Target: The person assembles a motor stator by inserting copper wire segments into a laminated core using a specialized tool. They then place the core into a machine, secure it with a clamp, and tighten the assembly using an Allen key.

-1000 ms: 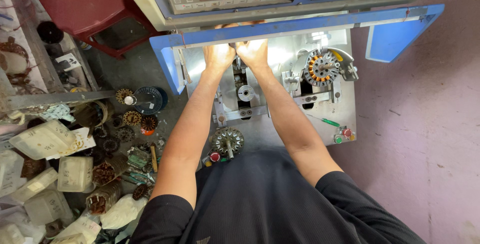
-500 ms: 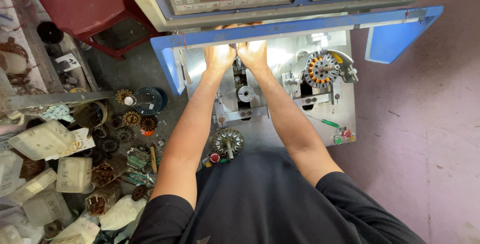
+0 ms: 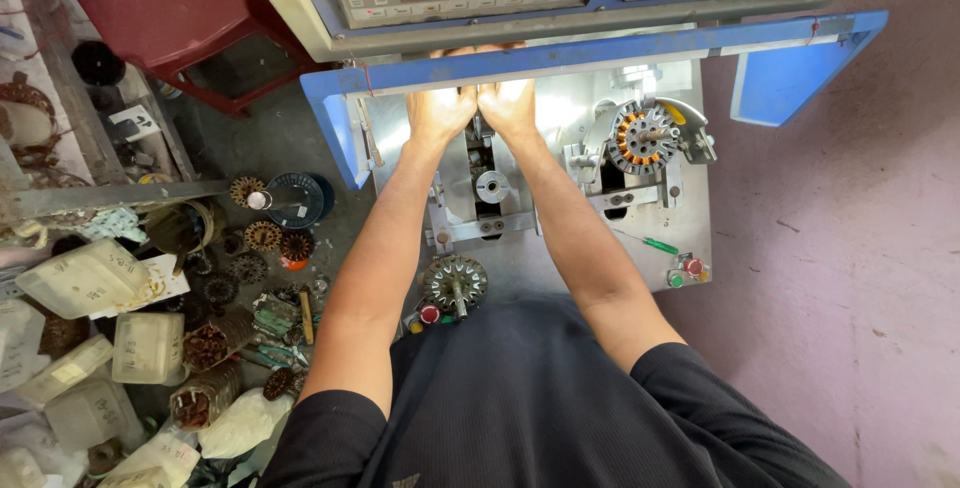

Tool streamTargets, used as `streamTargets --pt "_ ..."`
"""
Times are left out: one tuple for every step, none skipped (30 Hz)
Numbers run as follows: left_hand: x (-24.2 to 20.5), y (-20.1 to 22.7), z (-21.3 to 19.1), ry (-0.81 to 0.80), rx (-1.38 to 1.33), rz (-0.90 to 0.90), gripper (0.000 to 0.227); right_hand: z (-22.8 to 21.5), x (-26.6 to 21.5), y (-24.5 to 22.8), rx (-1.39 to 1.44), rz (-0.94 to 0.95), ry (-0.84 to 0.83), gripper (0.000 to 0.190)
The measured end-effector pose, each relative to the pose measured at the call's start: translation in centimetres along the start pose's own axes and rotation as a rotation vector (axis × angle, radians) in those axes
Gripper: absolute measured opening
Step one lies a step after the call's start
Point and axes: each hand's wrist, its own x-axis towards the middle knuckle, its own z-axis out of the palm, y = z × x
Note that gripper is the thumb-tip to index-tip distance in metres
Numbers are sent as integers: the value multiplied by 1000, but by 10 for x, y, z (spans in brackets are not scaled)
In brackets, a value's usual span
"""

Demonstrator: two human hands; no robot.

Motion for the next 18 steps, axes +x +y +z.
streamTargets --pt "1 -1 0 -22 11 -19 15 1 -1 1 30 11 -1 10" --pt "1 -2 1 12 9 -2 15 0 -1 3 61 22 -2 10" --pt "1 -2 2 45 5 14 15 -1 -2 5 89 33 -3 10" --pt "2 -2 3 78 1 30 16 -2 -3 6 99 60 -23 8" --pt "3 -1 4 59 10 -14 17 -3 -3 8 107 87 -43 8" --pt "5 -1 5 39 19 -59 19 -4 -4 9 114 114 -63 9" --pt "6 0 5 18 27 -103 20 -5 -4 10 193 132 -72 9" --pt "5 1 3 60 8 -52 20 -6 -4 9 273 150 -81 9" --pt "3 3 -2 104 -9 -2 19 -5 -3 7 355 167 -90 8" --pt "1 6 -8 147 -27 49 18 -7 -4 3 405 209 -106 8" --pt "-4 10 -15 143 -13 104 17 -10 -6 -4 456 250 -126 8" --pt "-11 15 -24 138 0 158 15 -14 -8 -12 506 291 -147 8" --pt "-19 21 -33 134 14 215 14 -20 -13 -23 491 318 -147 7" --pt "-31 29 -42 147 52 228 12 -28 -23 -36 475 346 -146 8" --pt "-49 38 -49 157 88 235 11 -45 -40 -51 313 350 -152 9" --pt "-69 48 -53 121 49 191 13 -67 -59 -65 151 353 -158 10" --pt "-94 57 -58 79 13 140 14 -86 -78 -79 105 307 -125 11" --pt "-122 64 -61 20 -22 133 14 -102 -95 -89 59 260 -93 12"
